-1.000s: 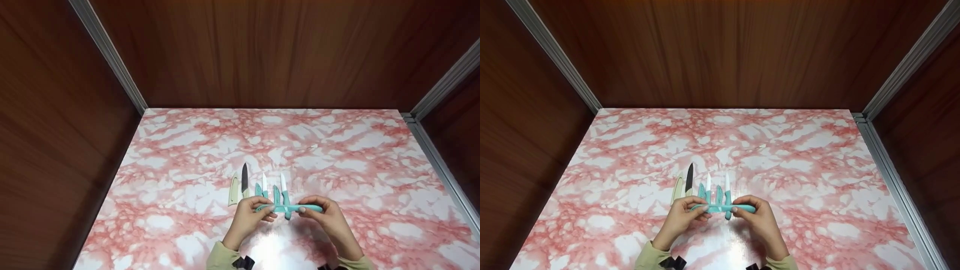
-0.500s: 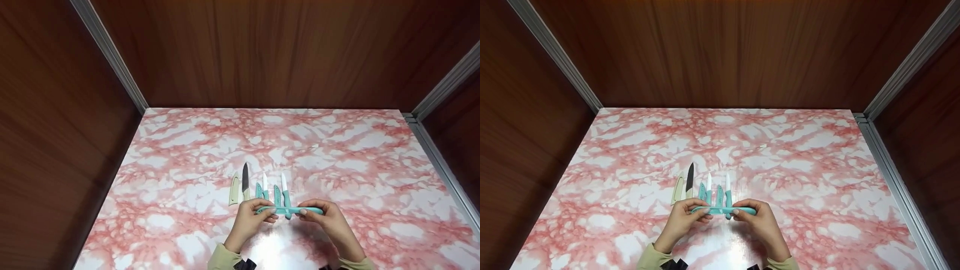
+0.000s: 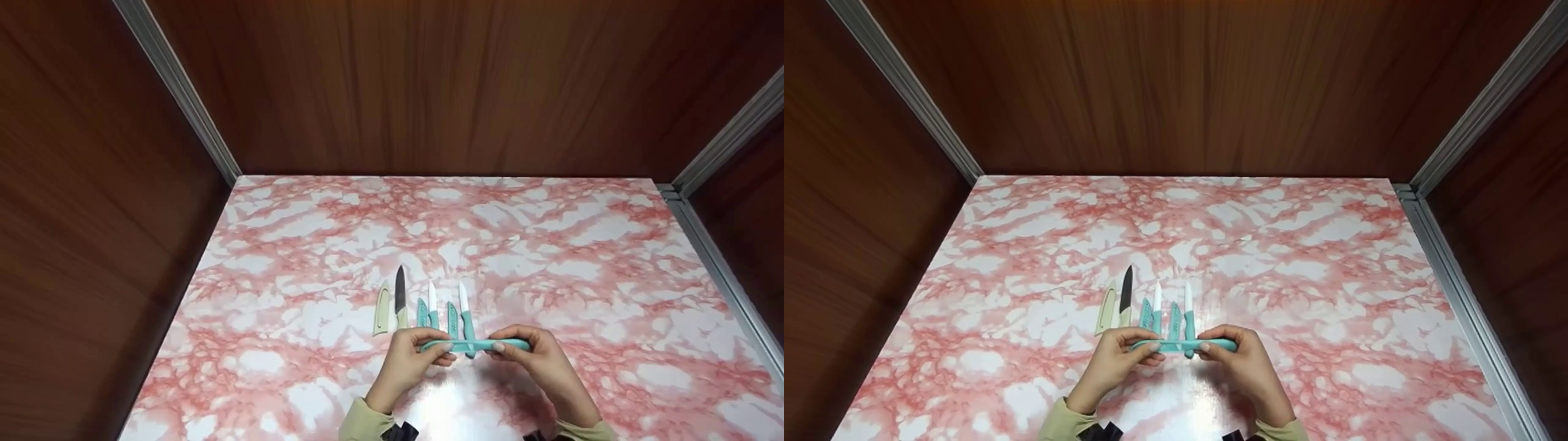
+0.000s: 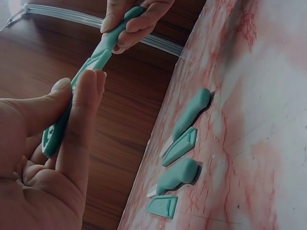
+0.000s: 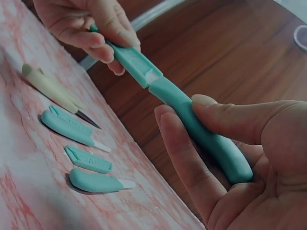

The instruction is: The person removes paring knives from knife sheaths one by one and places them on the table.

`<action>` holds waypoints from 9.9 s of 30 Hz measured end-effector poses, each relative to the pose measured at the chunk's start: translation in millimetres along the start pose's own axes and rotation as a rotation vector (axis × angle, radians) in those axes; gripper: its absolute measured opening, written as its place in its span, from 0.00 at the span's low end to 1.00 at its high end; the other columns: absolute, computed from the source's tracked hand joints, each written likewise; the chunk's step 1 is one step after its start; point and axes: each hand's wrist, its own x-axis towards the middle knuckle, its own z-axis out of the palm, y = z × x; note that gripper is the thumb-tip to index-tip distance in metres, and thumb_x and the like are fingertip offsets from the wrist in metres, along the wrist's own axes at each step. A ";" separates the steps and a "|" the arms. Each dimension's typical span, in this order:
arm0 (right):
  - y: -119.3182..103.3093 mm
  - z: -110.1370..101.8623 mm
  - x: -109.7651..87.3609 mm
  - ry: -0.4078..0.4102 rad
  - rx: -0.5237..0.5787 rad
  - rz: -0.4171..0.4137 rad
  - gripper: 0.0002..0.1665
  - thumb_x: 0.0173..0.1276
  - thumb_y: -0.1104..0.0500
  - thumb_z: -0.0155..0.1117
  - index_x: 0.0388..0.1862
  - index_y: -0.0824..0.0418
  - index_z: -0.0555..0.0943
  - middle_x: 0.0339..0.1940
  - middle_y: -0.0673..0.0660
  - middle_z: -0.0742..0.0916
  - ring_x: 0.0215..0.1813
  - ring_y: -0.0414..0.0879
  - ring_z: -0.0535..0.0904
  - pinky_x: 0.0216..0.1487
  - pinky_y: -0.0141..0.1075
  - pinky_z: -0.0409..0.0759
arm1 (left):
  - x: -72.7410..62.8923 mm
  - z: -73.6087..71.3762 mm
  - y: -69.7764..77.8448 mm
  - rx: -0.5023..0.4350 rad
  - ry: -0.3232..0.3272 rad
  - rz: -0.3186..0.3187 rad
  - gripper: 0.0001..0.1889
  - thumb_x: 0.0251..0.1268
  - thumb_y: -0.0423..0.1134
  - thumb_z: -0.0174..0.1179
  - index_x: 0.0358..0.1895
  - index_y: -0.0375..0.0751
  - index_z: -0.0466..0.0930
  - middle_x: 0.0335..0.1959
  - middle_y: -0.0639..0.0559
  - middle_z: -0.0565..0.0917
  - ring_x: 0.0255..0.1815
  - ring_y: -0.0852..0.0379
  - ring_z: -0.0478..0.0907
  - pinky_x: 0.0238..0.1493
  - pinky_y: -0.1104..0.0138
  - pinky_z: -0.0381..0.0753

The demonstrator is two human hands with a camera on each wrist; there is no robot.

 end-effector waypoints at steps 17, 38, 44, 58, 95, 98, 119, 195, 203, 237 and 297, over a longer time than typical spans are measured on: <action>-1.8 4.6 2.5 0.029 -0.012 0.021 0.18 0.64 0.66 0.65 0.47 0.81 0.77 0.41 0.71 0.83 0.40 0.52 0.85 0.47 0.47 0.81 | -0.2 -0.7 4.3 0.032 0.023 0.026 0.10 0.64 0.30 0.61 0.45 0.28 0.82 0.35 0.38 0.85 0.32 0.42 0.85 0.36 0.58 0.85; 0.1 2.2 1.4 0.029 -0.003 0.016 0.20 0.65 0.66 0.65 0.48 0.82 0.75 0.41 0.69 0.83 0.41 0.52 0.85 0.48 0.50 0.80 | -2.7 2.1 3.1 0.010 0.047 0.017 0.10 0.65 0.30 0.60 0.46 0.28 0.81 0.38 0.38 0.84 0.33 0.41 0.85 0.37 0.57 0.84; -1.0 3.5 2.2 0.026 -0.003 0.023 0.21 0.65 0.66 0.65 0.48 0.83 0.75 0.41 0.68 0.83 0.41 0.53 0.85 0.48 0.51 0.80 | -3.0 1.9 3.9 0.005 0.059 -0.003 0.09 0.65 0.30 0.60 0.46 0.29 0.81 0.38 0.39 0.85 0.33 0.42 0.85 0.38 0.58 0.84; -2.6 -0.5 2.2 -0.005 0.027 0.007 0.20 0.65 0.68 0.64 0.48 0.84 0.74 0.42 0.71 0.82 0.42 0.54 0.85 0.47 0.47 0.81 | 0.1 -0.4 6.3 0.015 0.039 0.025 0.09 0.64 0.29 0.61 0.44 0.27 0.82 0.35 0.37 0.84 0.31 0.41 0.85 0.36 0.58 0.84; -2.5 -2.6 0.0 0.047 0.034 0.003 0.19 0.64 0.71 0.63 0.47 0.86 0.73 0.39 0.68 0.84 0.39 0.51 0.85 0.46 0.46 0.81 | -2.7 -1.8 5.8 -0.015 0.070 0.005 0.10 0.64 0.27 0.60 0.44 0.20 0.79 0.33 0.32 0.84 0.31 0.36 0.83 0.35 0.57 0.84; -3.0 -3.9 -1.3 0.054 0.021 0.009 0.20 0.64 0.70 0.63 0.48 0.85 0.73 0.38 0.68 0.84 0.39 0.51 0.85 0.46 0.46 0.81 | -2.8 -2.4 7.0 -0.008 0.060 0.010 0.10 0.64 0.28 0.60 0.45 0.21 0.80 0.34 0.35 0.84 0.31 0.37 0.84 0.35 0.57 0.84; -0.2 -11.6 -5.2 0.033 0.031 -0.017 0.20 0.65 0.69 0.62 0.49 0.86 0.72 0.39 0.68 0.84 0.41 0.54 0.85 0.48 0.51 0.79 | -6.0 -9.9 5.8 0.030 0.050 0.026 0.09 0.65 0.30 0.60 0.45 0.27 0.82 0.37 0.38 0.84 0.32 0.41 0.85 0.36 0.58 0.84; 2.1 -29.9 -9.7 -0.134 -0.153 0.016 0.15 0.62 0.67 0.67 0.44 0.77 0.80 0.33 0.57 0.86 0.20 0.33 0.68 0.20 0.28 0.65 | -6.4 -13.6 5.9 0.066 0.012 -0.033 0.08 0.63 0.28 0.61 0.41 0.23 0.82 0.32 0.38 0.85 0.28 0.40 0.84 0.32 0.58 0.85; 3.6 -31.5 -9.2 -0.221 -0.213 0.050 0.16 0.64 0.65 0.66 0.47 0.76 0.81 0.41 0.65 0.85 0.35 0.42 0.82 0.33 0.32 0.81 | -5.6 -13.4 4.8 0.070 0.002 -0.051 0.10 0.63 0.27 0.61 0.42 0.20 0.80 0.33 0.38 0.85 0.28 0.40 0.84 0.32 0.58 0.85; 1.4 -41.9 -12.4 -0.210 -0.292 0.065 0.15 0.68 0.63 0.62 0.49 0.72 0.81 0.36 0.67 0.84 0.24 0.36 0.70 0.23 0.29 0.70 | -7.3 -22.8 5.0 0.093 0.023 -0.092 0.11 0.63 0.28 0.61 0.43 0.20 0.80 0.32 0.38 0.85 0.29 0.44 0.85 0.33 0.58 0.85; 13.6 -32.1 -15.2 0.101 -0.137 0.102 0.19 0.67 0.66 0.62 0.51 0.78 0.74 0.42 0.70 0.81 0.38 0.46 0.80 0.38 0.35 0.80 | 7.7 10.8 2.7 0.257 -0.033 0.017 0.04 0.59 0.33 0.67 0.34 0.37 0.83 0.33 0.50 0.83 0.35 0.56 0.83 0.37 0.64 0.83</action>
